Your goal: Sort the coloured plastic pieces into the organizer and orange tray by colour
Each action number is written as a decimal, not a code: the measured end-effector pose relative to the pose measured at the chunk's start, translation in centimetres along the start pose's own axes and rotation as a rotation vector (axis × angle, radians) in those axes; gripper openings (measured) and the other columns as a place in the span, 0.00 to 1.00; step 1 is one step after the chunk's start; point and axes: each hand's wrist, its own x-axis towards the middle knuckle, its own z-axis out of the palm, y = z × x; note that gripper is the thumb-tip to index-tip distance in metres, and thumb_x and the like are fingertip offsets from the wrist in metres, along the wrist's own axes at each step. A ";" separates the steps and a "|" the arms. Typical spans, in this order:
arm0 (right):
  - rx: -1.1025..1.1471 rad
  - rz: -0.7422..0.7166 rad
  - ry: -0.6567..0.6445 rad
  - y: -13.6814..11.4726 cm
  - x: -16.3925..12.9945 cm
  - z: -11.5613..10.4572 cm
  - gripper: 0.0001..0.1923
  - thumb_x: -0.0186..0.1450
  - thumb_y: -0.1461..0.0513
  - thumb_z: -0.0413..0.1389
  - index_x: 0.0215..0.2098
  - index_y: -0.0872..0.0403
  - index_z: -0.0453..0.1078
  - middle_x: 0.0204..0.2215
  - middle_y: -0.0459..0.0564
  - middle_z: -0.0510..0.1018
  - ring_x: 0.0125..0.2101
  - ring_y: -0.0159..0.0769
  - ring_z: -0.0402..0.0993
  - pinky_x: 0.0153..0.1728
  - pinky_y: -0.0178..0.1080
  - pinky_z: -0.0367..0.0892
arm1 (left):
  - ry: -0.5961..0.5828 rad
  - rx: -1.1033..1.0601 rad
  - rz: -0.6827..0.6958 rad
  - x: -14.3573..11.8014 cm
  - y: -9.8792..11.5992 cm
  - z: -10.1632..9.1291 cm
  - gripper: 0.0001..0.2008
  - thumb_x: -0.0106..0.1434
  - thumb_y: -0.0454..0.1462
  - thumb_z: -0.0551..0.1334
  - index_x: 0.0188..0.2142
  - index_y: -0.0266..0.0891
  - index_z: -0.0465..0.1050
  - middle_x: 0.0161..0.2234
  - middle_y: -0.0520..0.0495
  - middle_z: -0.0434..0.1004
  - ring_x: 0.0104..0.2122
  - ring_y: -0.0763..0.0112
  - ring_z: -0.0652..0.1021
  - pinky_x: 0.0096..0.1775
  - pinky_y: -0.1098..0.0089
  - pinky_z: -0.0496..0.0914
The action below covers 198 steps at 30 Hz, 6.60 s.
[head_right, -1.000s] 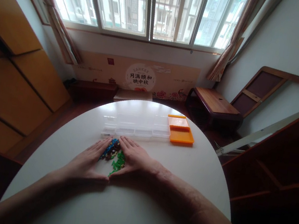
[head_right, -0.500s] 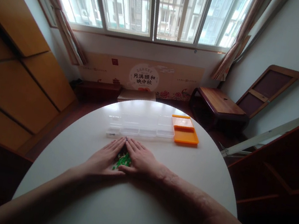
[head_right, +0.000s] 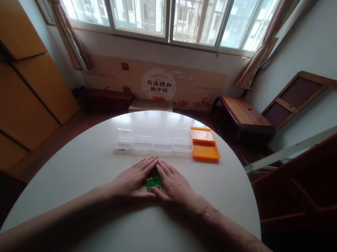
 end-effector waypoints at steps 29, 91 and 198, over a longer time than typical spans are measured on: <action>-0.019 0.031 0.023 -8.9 9.9 7.4 0.43 0.77 0.45 0.56 0.78 0.64 0.56 0.79 0.68 0.55 0.80 0.55 0.49 0.80 0.56 0.49 | 0.100 0.098 -0.237 -15.8 -9.1 -7.7 0.43 0.76 0.61 0.58 0.79 0.42 0.54 0.77 0.37 0.61 0.73 0.45 0.69 0.72 0.52 0.66; -0.225 0.298 0.073 -0.1 -4.7 0.6 0.50 0.77 0.38 0.51 0.83 0.58 0.46 0.81 0.63 0.49 0.80 0.53 0.47 0.79 0.58 0.51 | 0.117 0.195 -0.161 -2.7 3.1 2.6 0.48 0.77 0.62 0.54 0.83 0.39 0.40 0.81 0.35 0.47 0.79 0.47 0.57 0.77 0.48 0.57; -0.052 0.013 0.211 2.4 1.9 -1.1 0.12 0.74 0.57 0.61 0.53 0.51 0.76 0.44 0.53 0.80 0.46 0.46 0.75 0.51 0.47 0.72 | 0.110 -0.071 0.121 -0.6 -3.4 -4.1 0.20 0.73 0.51 0.68 0.56 0.43 0.75 0.50 0.41 0.81 0.49 0.54 0.81 0.49 0.58 0.76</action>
